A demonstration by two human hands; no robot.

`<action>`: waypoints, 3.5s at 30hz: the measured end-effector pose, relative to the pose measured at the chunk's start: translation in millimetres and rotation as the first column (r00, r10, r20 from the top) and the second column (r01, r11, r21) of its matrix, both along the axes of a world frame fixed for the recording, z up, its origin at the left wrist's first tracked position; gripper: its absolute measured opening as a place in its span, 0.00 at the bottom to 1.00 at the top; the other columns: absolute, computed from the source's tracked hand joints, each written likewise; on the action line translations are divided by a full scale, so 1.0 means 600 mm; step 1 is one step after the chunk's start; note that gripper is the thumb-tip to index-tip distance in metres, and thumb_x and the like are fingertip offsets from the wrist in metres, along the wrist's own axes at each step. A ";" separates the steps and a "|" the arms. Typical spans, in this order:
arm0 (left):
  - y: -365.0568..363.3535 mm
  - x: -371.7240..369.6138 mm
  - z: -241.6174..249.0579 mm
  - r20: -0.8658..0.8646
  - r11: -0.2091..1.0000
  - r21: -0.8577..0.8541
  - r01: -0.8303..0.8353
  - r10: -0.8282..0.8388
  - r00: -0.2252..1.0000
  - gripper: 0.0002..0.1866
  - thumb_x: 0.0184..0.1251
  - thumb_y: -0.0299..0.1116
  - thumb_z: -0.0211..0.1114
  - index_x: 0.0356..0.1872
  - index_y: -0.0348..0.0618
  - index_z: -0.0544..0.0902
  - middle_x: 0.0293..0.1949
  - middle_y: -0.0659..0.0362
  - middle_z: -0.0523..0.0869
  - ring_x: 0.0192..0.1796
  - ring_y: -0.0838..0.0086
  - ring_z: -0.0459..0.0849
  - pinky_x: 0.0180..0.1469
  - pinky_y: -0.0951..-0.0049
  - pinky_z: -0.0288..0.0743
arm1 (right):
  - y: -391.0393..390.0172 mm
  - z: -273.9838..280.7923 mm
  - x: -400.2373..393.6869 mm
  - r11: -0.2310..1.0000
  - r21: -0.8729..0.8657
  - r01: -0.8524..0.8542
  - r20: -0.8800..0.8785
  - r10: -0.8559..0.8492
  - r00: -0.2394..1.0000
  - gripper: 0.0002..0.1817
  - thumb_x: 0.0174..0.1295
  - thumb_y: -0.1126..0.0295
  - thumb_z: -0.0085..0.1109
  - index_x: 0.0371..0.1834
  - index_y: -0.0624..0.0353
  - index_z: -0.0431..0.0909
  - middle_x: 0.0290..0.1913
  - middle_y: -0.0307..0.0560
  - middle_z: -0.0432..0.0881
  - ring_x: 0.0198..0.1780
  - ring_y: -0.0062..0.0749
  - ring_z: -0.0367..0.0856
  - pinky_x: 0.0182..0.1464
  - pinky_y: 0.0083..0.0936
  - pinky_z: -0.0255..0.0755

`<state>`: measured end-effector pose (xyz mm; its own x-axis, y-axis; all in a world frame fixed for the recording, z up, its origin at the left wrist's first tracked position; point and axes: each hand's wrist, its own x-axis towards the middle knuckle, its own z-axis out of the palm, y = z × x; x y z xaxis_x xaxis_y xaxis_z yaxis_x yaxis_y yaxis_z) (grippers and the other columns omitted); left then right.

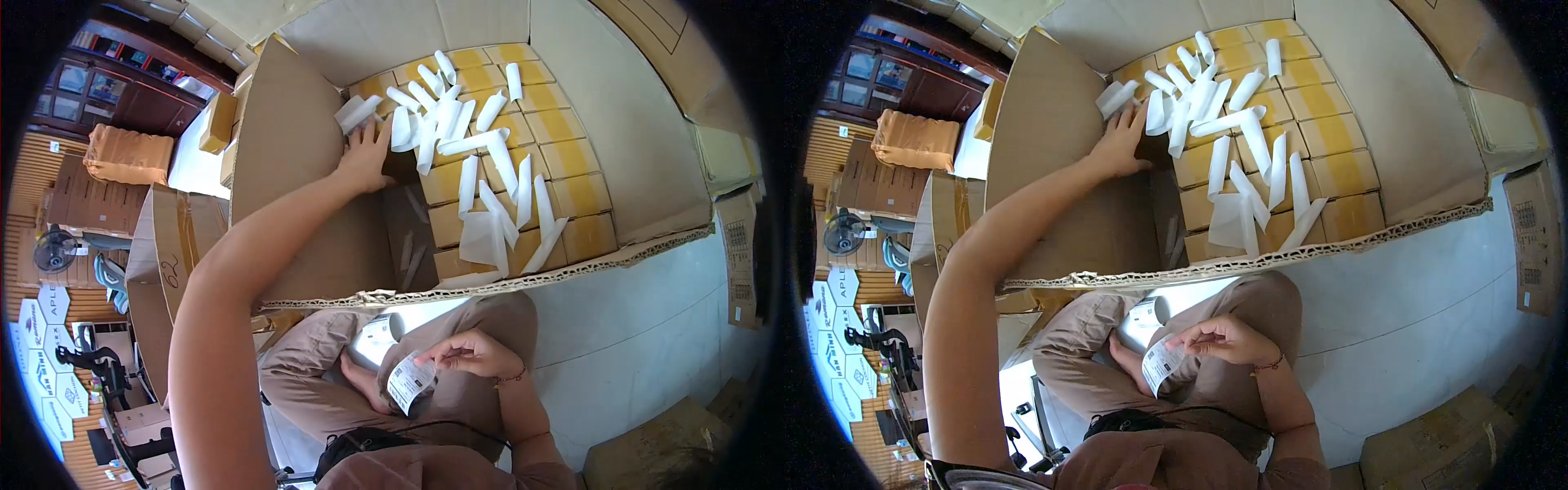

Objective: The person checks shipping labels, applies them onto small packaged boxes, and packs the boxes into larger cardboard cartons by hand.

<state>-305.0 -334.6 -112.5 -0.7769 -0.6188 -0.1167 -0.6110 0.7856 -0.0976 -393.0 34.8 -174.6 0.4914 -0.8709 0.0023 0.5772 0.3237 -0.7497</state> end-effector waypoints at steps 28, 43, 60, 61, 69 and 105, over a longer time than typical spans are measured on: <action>0.473 0.547 0.274 -0.711 0.752 0.648 0.117 0.653 -0.260 0.21 0.63 0.46 0.59 0.52 0.44 0.79 0.50 0.55 0.81 0.56 0.65 0.79 0.65 0.59 0.70 | 0.068 0.044 0.024 0.940 -0.289 0.182 0.214 -0.122 0.969 0.10 0.65 0.71 0.60 0.27 0.64 0.78 0.58 0.67 0.79 0.57 0.43 0.81 0.58 0.32 0.72; 0.568 0.525 0.193 -0.505 0.495 0.795 0.352 0.860 -0.070 0.20 0.68 0.36 0.60 0.55 0.34 0.73 0.46 0.59 0.79 0.50 0.79 0.76 0.54 0.79 0.68 | 0.049 0.329 0.241 0.636 -0.693 0.339 -0.295 -0.680 0.672 0.08 0.64 0.70 0.62 0.29 0.61 0.80 0.54 0.66 0.81 0.53 0.48 0.82 0.59 0.38 0.73; 0.582 0.518 0.190 -0.602 0.629 0.755 0.186 0.777 -0.182 0.22 0.64 0.37 0.67 0.53 0.35 0.73 0.45 0.57 0.82 0.47 0.78 0.78 0.52 0.76 0.72 | 0.029 0.360 0.267 0.608 -0.687 -0.398 -0.706 -0.689 0.164 0.24 0.60 0.61 0.64 0.59 0.54 0.77 0.69 0.44 0.72 0.67 0.39 0.71 0.72 0.48 0.52; 0.582 0.515 0.187 -0.620 0.646 0.753 0.125 0.761 -0.191 0.22 0.64 0.38 0.68 0.53 0.35 0.73 0.44 0.57 0.83 0.46 0.78 0.79 0.51 0.75 0.72 | 0.031 0.359 0.272 0.614 -0.661 -0.431 -0.692 -0.721 0.033 0.26 0.62 0.57 0.61 0.63 0.54 0.75 0.69 0.44 0.72 0.69 0.39 0.68 0.72 0.50 0.49; 0.581 0.501 0.180 -0.643 0.661 0.749 0.053 0.744 -0.183 0.23 0.63 0.39 0.68 0.52 0.35 0.73 0.41 0.56 0.83 0.42 0.77 0.80 0.49 0.74 0.74 | 0.027 0.311 0.339 0.643 -0.677 -0.358 -0.678 -0.734 -0.036 0.42 0.69 0.39 0.40 0.76 0.60 0.55 0.78 0.50 0.54 0.80 0.48 0.46 0.74 0.64 0.28; 0.564 0.527 0.172 -0.565 0.664 0.741 0.106 0.700 -0.438 0.31 0.61 0.46 0.65 0.58 0.35 0.69 0.49 0.57 0.77 0.51 0.76 0.74 0.57 0.75 0.67 | 0.015 0.274 0.374 0.610 -0.762 -0.218 -0.609 -0.789 -0.080 0.41 0.68 0.32 0.30 0.74 0.47 0.64 0.79 0.69 0.41 0.79 0.70 0.28 0.70 0.68 0.17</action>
<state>11.0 3.8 -9.5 0.1704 -0.9851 0.0230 0.2631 0.0680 0.9624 -168.4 43.8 -10.3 0.1532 -0.9187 0.3640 -0.8460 -0.3123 -0.4322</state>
